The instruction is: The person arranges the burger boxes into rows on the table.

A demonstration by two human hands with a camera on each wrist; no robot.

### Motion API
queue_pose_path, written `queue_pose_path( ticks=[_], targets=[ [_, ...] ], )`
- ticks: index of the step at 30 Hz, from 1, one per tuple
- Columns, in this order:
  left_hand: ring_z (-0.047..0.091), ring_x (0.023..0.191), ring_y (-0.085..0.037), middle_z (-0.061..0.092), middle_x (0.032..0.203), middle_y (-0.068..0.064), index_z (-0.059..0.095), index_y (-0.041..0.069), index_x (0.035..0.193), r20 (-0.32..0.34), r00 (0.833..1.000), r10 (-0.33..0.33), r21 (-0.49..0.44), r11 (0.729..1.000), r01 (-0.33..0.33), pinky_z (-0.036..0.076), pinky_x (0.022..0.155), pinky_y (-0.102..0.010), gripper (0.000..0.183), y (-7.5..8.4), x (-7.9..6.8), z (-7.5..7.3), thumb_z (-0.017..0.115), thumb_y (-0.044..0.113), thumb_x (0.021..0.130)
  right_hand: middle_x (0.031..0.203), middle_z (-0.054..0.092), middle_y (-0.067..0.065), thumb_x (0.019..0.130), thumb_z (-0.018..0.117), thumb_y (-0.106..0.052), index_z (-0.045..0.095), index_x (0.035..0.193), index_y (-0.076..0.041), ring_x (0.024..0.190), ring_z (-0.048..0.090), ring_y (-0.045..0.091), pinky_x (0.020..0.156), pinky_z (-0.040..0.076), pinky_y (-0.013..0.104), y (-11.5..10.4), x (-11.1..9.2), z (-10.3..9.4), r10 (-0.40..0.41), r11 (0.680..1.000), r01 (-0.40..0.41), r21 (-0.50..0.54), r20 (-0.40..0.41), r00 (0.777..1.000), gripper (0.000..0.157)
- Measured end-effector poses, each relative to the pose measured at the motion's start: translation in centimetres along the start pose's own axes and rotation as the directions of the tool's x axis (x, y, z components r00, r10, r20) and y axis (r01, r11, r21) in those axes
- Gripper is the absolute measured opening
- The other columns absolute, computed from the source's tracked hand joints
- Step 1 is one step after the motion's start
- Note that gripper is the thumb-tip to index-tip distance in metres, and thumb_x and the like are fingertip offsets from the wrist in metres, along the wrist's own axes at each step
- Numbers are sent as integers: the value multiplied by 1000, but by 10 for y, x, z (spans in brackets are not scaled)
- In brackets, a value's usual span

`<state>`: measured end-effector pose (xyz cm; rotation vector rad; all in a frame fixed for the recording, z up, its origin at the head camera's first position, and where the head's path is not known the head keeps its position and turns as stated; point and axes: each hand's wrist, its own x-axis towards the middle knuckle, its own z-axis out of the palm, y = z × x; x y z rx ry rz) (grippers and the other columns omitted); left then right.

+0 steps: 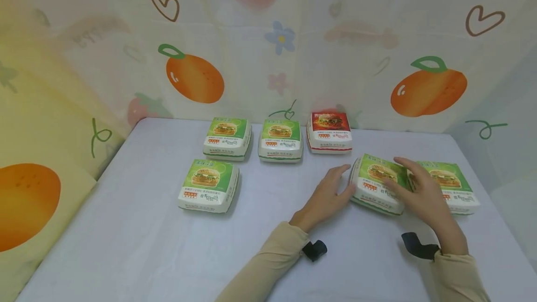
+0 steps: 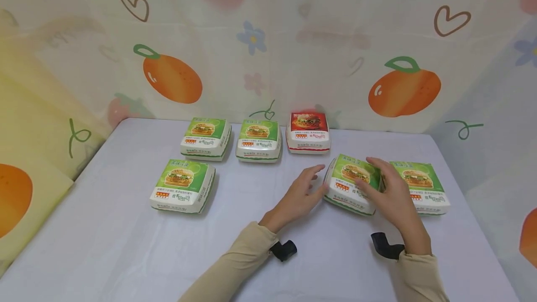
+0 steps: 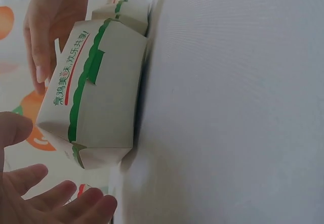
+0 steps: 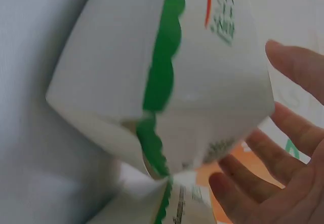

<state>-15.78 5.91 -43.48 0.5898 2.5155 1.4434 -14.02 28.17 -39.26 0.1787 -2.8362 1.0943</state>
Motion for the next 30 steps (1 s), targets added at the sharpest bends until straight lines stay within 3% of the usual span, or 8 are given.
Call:
queue_pose_path(
  ticks=[9, 16, 20, 24, 30],
  targets=[
    [29, 136, -10, 32, 146, 4, 26, 24, 143, 84, 996, 4, 23, 1000, -6, 30, 110, -30, 57, -4, 1, 4, 42, 46, 93, 143, 29, 27, 85, 62, -37, 29, 141, -1, 128, 29, 48, 94, 31, 65, 5, 0, -3, 38, 999, -40, 10, 135, 990, 74],
    [32, 134, -9, 34, 145, 2, 26, 22, 144, 89, 996, 15, 35, 999, -19, 32, 109, -29, 57, -6, 0, 3, 45, 43, 93, 147, 15, 31, 86, 57, -46, 10, 145, 0, 124, 28, 57, 94, 30, 67, 4, 0, 0, 138, 990, -141, -3, 211, 968, 88],
    [33, 133, -9, 35, 144, 1, 27, 21, 143, 85, 996, 12, 40, 999, -15, 33, 108, -28, 57, -6, 0, 2, 45, 41, 94, 147, 12, 32, 86, 54, -50, 6, 146, -1, 124, 26, 58, 94, 30, 68, 3, 0, 2, 181, 983, -179, -30, 234, 955, 91],
    [36, 130, -8, 37, 143, 0, 28, 19, 143, 77, 997, -4, 50, 999, 0, 35, 105, -26, 56, -5, -2, 0, 46, 40, 94, 148, 12, 30, 86, 53, -50, 10, 145, -1, 123, 28, 59, 94, 31, 67, 3, 1, 4, 169, 986, -165, -38, 235, 957, 88],
    [43, 117, -5, 38, 141, 0, 28, 18, 143, 67, 998, -10, 54, 999, 6, 41, 98, -22, 56, -4, -6, -4, 46, 38, 94, 147, 18, 29, 87, 56, -44, 16, 144, 0, 128, 26, 52, 94, 33, 65, 3, 1, 8, 84, 996, -87, 5, 206, 975, 82]
  ],
)
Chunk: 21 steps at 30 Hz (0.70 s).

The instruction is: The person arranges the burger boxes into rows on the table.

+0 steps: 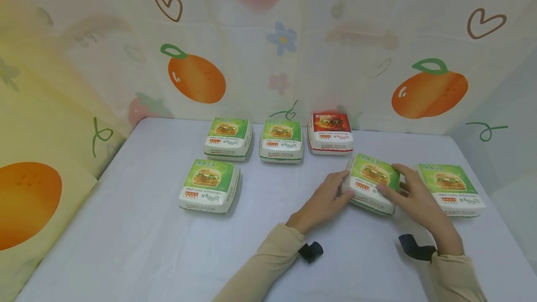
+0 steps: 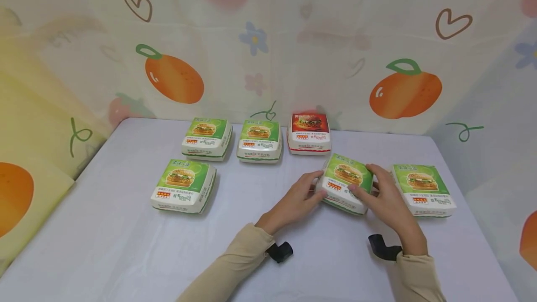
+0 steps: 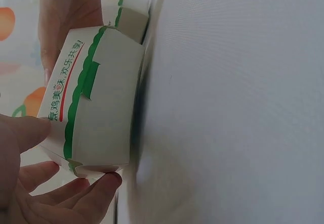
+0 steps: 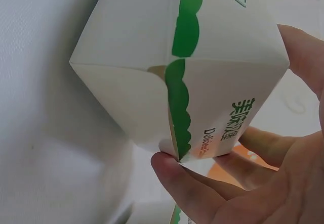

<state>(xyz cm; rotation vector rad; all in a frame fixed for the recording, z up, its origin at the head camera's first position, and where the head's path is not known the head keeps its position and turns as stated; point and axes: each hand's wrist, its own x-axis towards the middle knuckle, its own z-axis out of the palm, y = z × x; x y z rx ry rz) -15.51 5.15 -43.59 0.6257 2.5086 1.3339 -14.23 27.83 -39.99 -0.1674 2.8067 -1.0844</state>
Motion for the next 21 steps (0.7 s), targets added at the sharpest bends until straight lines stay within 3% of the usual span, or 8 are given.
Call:
queue_pose_path(
  ticks=[4, 11, 17, 21],
  targets=[
    [43, 119, -6, 38, 142, -1, 28, 18, 143, -4, 1000, -1, 1, 1000, 1, 40, 99, -23, 55, 0, -5, -4, 46, 38, 94, 146, 21, 28, 87, 58, -40, 19, 142, 1, 130, 23, 49, 94, 33, 65, -3, 0, 3, -45, 999, 45, 17, -14, 999, 79],
    [37, 129, -9, 37, 142, -3, 28, 15, 142, -15, 1000, 9, 31, 999, -9, 36, 105, -28, 56, 0, -14, -10, 46, 37, 94, 146, 20, 25, 87, 58, -41, 19, 143, -2, 130, 25, 47, 96, 33, 63, -11, -1, 7, -41, 998, 40, 42, 6, 999, 79],
    [39, 124, -7, 38, 141, -3, 29, 15, 142, -24, 1000, -9, 42, 999, 10, 38, 103, -28, 55, -4, -26, -16, 47, 36, 94, 146, 22, 24, 87, 60, -36, 22, 142, -2, 130, 27, 44, 96, 34, 62, -18, -2, 14, -76, 993, 74, 91, 19, 997, 75],
    [45, 109, -7, 40, 137, -2, 29, 14, 141, -22, 1000, -14, 58, 998, 15, 42, 93, -24, 55, -7, -33, -21, 47, 36, 94, 145, 23, 23, 86, 61, -35, 24, 142, -3, 129, 28, 43, 96, 35, 61, -20, -1, 21, -94, 990, 91, 104, 27, 995, 74]
  ],
)
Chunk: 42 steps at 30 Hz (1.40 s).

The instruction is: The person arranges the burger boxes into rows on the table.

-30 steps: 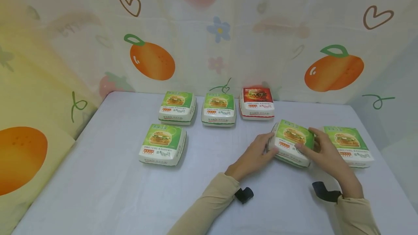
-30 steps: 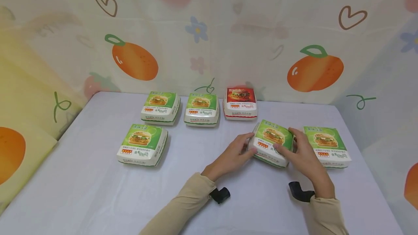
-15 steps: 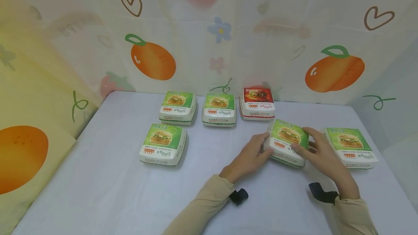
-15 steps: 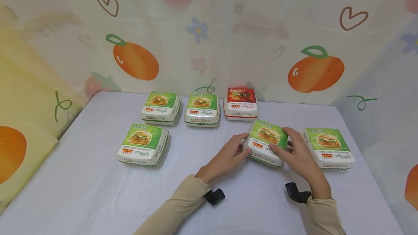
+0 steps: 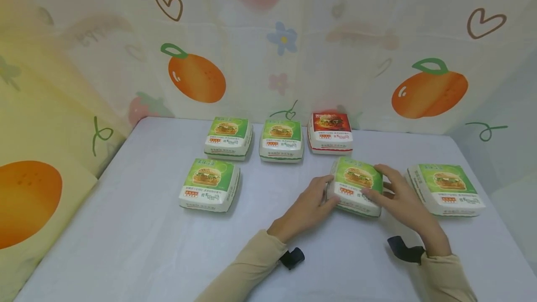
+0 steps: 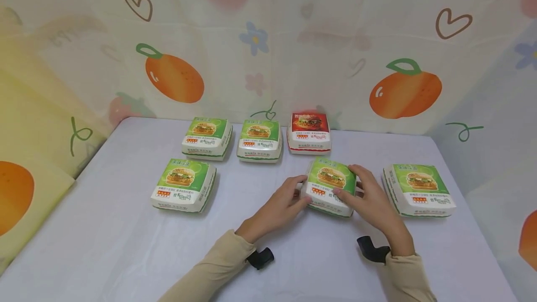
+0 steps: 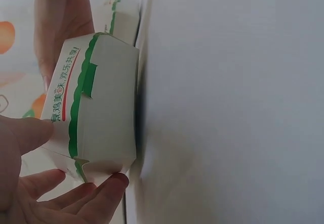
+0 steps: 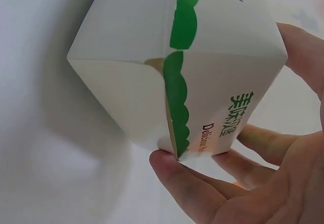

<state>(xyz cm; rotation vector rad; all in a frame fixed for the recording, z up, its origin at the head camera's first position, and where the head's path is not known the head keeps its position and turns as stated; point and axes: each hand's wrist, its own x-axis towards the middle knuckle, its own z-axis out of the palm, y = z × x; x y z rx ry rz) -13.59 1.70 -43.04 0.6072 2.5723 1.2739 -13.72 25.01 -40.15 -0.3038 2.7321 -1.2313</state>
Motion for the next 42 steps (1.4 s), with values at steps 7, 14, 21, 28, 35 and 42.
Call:
queue_pose_path(
  ticks=[7, 14, 21, 28, 35, 42],
  targets=[
    [45, 95, -7, 43, 125, 0, 29, 14, 140, 3, 1000, 3, 17, 1000, -3, 41, 79, -18, 56, -9, -10, -7, 48, 37, 93, 148, 22, 20, 85, 60, -41, 24, 142, -5, 129, 32, 43, 96, 38, 58, -1, 4, 11, 9, 1000, -9, 3, 14, 1000, 76],
    [48, 106, -10, 38, 138, -2, 28, 14, 140, 10, 1000, 6, 24, 1000, -6, 44, 91, -25, 55, -14, -19, -13, 47, 37, 94, 149, 21, 18, 85, 60, -40, 24, 143, -8, 131, 29, 39, 98, 37, 57, -8, 3, 17, 7, 1000, -8, 22, 33, 999, 76],
    [47, 108, -9, 38, 139, -1, 28, 16, 141, 3, 1000, -5, 28, 1000, 5, 44, 93, -27, 55, -19, -27, -19, 47, 37, 94, 150, 19, 18, 86, 59, -42, 22, 144, -10, 128, 34, 43, 96, 40, 54, -15, 3, 22, 13, 1000, -13, 4, 57, 998, 77],
    [49, 111, -11, 36, 140, -1, 28, 17, 141, -4, 1000, -1, 9, 1000, 1, 45, 93, -28, 55, -27, -34, -23, 46, 39, 94, 150, 19, 15, 84, 59, -46, 21, 144, -12, 125, 37, 47, 95, 42, 53, -15, 4, 27, 15, 1000, -16, 14, 83, 996, 79],
    [50, 107, -10, 38, 138, 1, 27, 18, 141, -21, 1000, -9, 1, 1000, 9, 45, 92, -28, 55, -31, -43, -29, 47, 37, 94, 150, 20, 13, 83, 60, -47, 21, 145, -14, 126, 38, 45, 95, 43, 52, -17, 6, 35, -6, 999, 2, 38, 88, 996, 80],
    [49, 111, -10, 36, 140, 0, 28, 18, 140, -28, 1000, -7, -4, 1000, 7, 44, 96, -30, 54, -35, -49, -32, 47, 36, 94, 151, 19, 12, 83, 60, -47, 22, 144, -15, 127, 37, 43, 95, 42, 52, -21, 6, 41, -5, 999, 1, 53, 93, 996, 79]
  ],
)
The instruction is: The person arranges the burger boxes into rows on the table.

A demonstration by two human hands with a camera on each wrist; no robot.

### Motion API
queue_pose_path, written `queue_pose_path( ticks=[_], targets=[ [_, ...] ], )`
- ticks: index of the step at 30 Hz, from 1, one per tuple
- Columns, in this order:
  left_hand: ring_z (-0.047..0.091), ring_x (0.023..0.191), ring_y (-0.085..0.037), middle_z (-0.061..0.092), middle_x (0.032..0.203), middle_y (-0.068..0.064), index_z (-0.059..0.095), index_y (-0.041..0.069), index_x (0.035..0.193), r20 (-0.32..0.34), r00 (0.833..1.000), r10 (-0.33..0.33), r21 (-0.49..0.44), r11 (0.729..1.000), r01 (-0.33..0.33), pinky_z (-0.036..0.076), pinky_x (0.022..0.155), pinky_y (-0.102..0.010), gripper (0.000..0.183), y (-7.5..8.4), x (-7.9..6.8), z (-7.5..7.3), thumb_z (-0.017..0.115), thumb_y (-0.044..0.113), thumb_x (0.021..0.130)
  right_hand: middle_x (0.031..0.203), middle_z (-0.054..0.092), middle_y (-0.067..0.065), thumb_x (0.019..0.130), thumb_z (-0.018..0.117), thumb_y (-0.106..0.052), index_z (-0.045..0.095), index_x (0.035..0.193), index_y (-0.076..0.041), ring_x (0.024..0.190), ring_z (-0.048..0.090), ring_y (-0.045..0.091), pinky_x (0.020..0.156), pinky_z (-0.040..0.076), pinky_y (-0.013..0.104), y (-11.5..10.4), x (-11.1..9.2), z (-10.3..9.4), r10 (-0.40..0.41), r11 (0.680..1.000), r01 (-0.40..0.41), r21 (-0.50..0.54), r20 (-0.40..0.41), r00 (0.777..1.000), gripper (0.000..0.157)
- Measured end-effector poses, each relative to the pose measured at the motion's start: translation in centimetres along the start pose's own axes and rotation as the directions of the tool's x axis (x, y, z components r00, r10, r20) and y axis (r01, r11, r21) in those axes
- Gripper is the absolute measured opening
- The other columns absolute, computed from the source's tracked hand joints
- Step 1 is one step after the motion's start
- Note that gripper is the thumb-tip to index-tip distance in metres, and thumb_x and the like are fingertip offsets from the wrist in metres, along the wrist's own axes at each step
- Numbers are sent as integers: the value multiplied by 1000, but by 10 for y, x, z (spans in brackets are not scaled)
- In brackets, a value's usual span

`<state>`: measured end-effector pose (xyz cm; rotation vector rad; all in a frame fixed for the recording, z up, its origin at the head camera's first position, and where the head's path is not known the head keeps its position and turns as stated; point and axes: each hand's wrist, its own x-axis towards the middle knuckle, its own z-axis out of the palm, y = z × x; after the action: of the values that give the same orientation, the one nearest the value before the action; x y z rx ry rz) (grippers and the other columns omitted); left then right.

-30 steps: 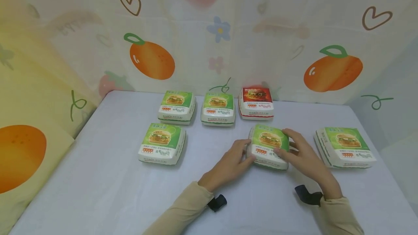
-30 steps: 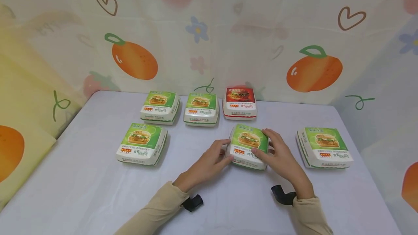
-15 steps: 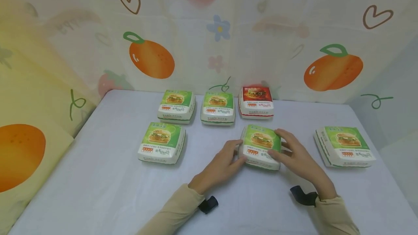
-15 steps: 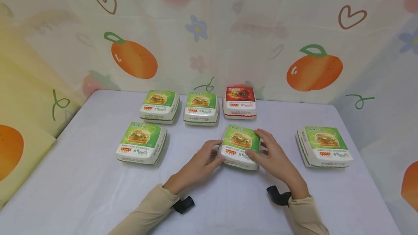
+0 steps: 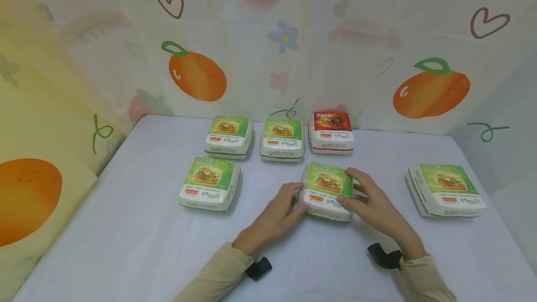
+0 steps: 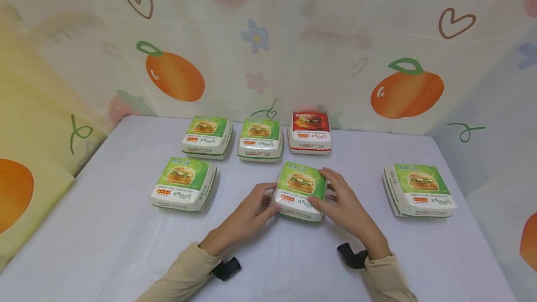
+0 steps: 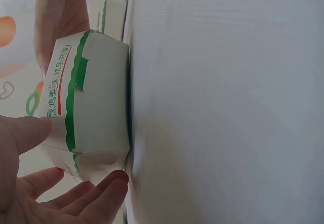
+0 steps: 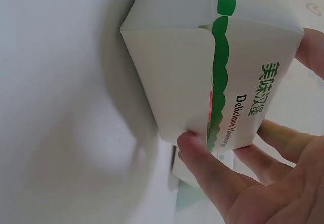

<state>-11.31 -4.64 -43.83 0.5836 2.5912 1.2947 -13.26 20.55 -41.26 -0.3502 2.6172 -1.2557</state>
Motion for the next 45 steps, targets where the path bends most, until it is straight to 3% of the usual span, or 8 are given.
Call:
queue_pose_path(
  ticks=[16, 22, 27, 33, 40, 45],
  targets=[
    [52, 112, -12, 38, 138, 0, 30, 21, 138, -34, 999, -34, -103, 994, 30, 46, 95, -29, 54, -6, -18, -9, 52, 36, 91, 149, 24, 10, 81, 64, -46, 27, 143, -15, 127, 39, 37, 98, 41, 50, -6, 3, 19, -61, 998, 61, 0, -36, 998, 78],
    [44, 124, -13, 32, 143, 4, 27, 26, 140, -58, 997, -46, -158, 987, 36, 41, 101, -32, 61, -11, -20, -11, 55, 40, 89, 149, 24, 8, 80, 63, -48, 27, 143, -16, 128, 39, 34, 100, 40, 48, -12, 8, 24, -63, 998, 64, 5, -14, 998, 79],
    [33, 132, -11, 26, 147, 5, 22, 26, 143, -76, 997, -31, -158, 987, 19, 37, 105, -34, 67, -14, -22, -13, 55, 44, 87, 149, 24, 8, 79, 64, -48, 28, 142, -18, 130, 37, 32, 100, 40, 47, -17, 12, 29, -72, 997, 72, 16, 4, 997, 78],
    [26, 137, -13, 24, 149, 4, 19, 26, 144, -94, 994, -63, -160, 986, 47, 32, 109, -36, 69, -18, -27, -17, 53, 46, 88, 149, 25, 6, 78, 65, -50, 29, 142, -17, 129, 38, 29, 100, 41, 45, -25, 18, 35, -72, 997, 72, -1, 12, 997, 80],
    [26, 137, -23, 23, 149, -12, 19, 8, 144, -108, 986, -126, -236, 967, 98, 29, 110, -42, 63, 14, -39, -35, 53, 18, 91, 149, 25, 6, 78, 65, -49, 31, 141, -18, 130, 37, 28, 101, 41, 45, -35, 24, 42, -88, 996, 87, 22, 37, 995, 78],
    [21, 139, -20, 20, 150, -9, 16, 11, 145, -151, 976, -160, -250, 961, 119, 22, 113, -42, 64, -5, -39, -27, 51, 16, 92, 149, 24, 5, 78, 65, -49, 31, 141, -19, 132, 36, 27, 101, 40, 44, -41, 27, 48, -98, 995, 96, 35, 49, 994, 77]
  ],
)
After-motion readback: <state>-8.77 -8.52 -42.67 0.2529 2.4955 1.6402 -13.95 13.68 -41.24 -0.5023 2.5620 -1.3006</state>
